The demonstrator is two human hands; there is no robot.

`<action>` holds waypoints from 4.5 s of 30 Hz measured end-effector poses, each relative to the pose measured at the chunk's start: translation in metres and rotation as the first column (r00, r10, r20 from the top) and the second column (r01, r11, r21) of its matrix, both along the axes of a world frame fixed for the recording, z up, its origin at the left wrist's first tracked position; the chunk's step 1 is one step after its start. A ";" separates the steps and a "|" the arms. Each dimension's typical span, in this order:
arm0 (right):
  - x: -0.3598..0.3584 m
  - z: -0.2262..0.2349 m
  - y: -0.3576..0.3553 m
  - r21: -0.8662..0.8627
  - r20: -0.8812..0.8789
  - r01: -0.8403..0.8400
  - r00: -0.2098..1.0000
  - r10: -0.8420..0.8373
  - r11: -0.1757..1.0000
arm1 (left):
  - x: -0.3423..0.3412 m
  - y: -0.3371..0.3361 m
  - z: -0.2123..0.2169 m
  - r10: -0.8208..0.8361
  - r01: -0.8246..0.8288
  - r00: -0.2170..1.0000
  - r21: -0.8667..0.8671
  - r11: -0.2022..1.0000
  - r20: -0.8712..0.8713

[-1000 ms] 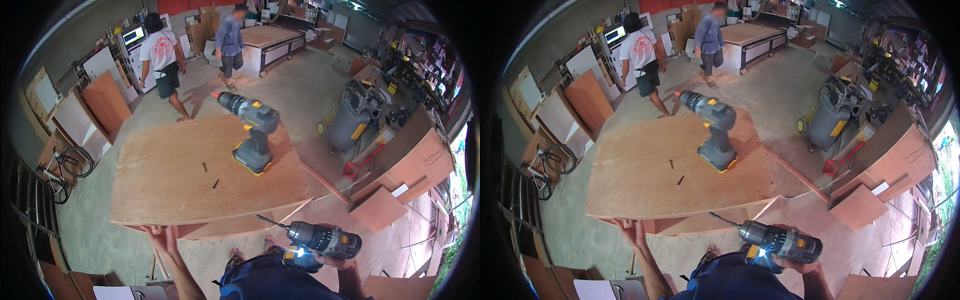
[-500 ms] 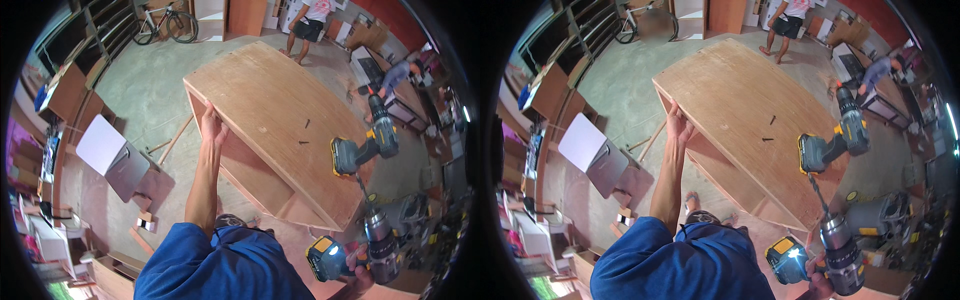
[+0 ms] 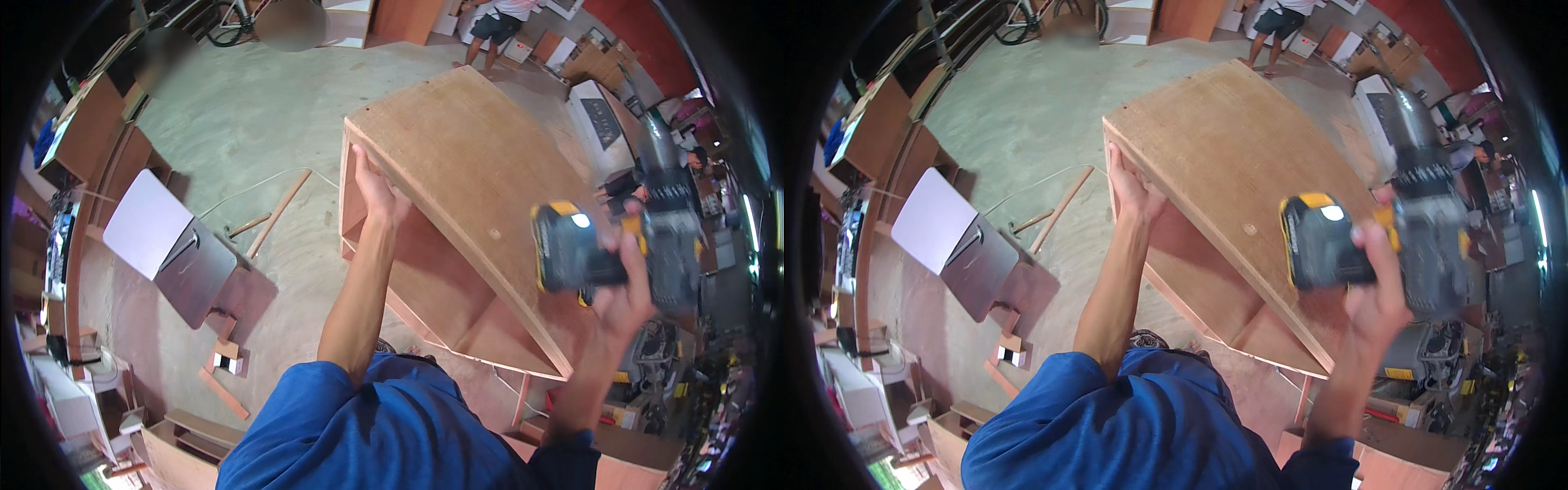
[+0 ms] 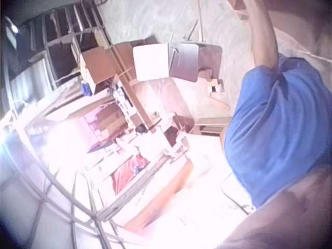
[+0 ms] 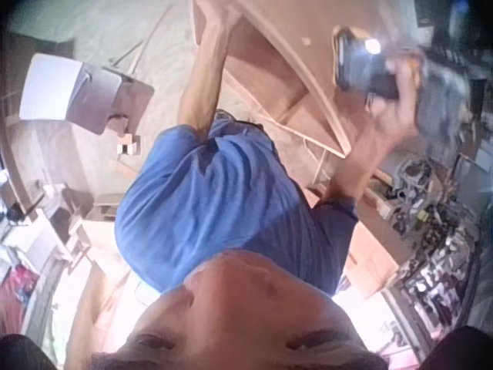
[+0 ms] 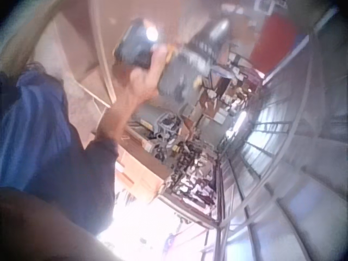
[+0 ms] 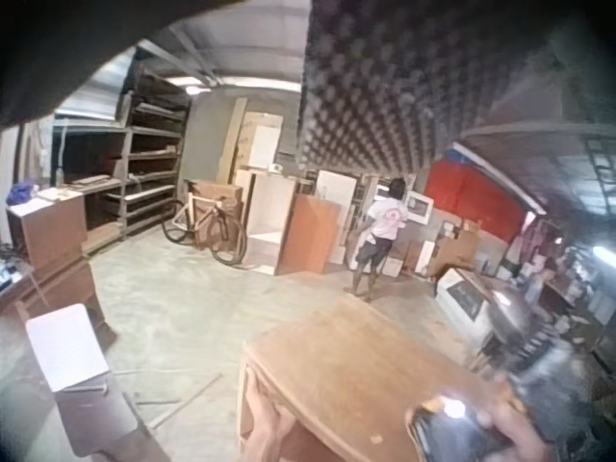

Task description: The person assembles a wooden box by aligning plywood panels and driving screws with a cordless drill. They reposition the box and continue fastening joints until the structure is upright.

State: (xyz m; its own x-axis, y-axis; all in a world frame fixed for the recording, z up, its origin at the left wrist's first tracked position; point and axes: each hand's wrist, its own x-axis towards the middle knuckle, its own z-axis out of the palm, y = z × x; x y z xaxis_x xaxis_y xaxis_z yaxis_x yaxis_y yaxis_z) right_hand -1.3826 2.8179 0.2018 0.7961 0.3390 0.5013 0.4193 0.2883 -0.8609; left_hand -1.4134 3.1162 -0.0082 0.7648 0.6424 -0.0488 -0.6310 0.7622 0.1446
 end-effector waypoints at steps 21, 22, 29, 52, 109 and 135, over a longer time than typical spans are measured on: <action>0.103 -0.059 0.167 -0.166 -0.141 0.191 0.966 -0.215 0.967 | 0.012 0.034 -0.002 0.180 0.157 0.837 0.542 0.826 -0.517; 0.100 -0.061 0.162 -0.233 -0.128 0.212 0.961 -0.246 0.949 | 0.014 0.034 -0.004 0.202 0.109 0.850 0.537 0.836 -0.487; 0.027 -0.086 0.077 -0.375 0.230 0.401 0.914 -0.335 0.836 | 0.015 0.024 0.005 0.045 0.135 0.915 0.411 0.902 -0.400; 0.138 -0.058 -0.200 -0.223 -0.047 0.186 0.978 -0.201 0.957 | -0.012 -0.264 -0.074 -0.233 0.280 0.953 0.270 0.921 -0.194; -0.015 0.070 -0.220 -0.689 -0.067 0.159 0.957 -0.281 0.707 | 0.101 -0.018 0.180 0.353 0.088 0.899 0.685 -0.724 0.257; 0.007 0.136 -0.008 -0.966 -0.181 -0.209 0.967 -0.179 -0.154 | -0.001 -0.153 -0.062 -0.741 0.800 0.578 0.413 0.434 -0.342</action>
State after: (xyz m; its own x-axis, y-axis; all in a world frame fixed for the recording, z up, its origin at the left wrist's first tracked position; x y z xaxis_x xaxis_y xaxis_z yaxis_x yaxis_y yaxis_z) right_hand -1.3754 2.8094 0.3375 0.7714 0.2924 -0.5651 0.2205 -0.9560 -0.1937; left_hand -1.4143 2.9637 -0.0697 0.9642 -0.2623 -0.0374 0.2224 0.7243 0.6526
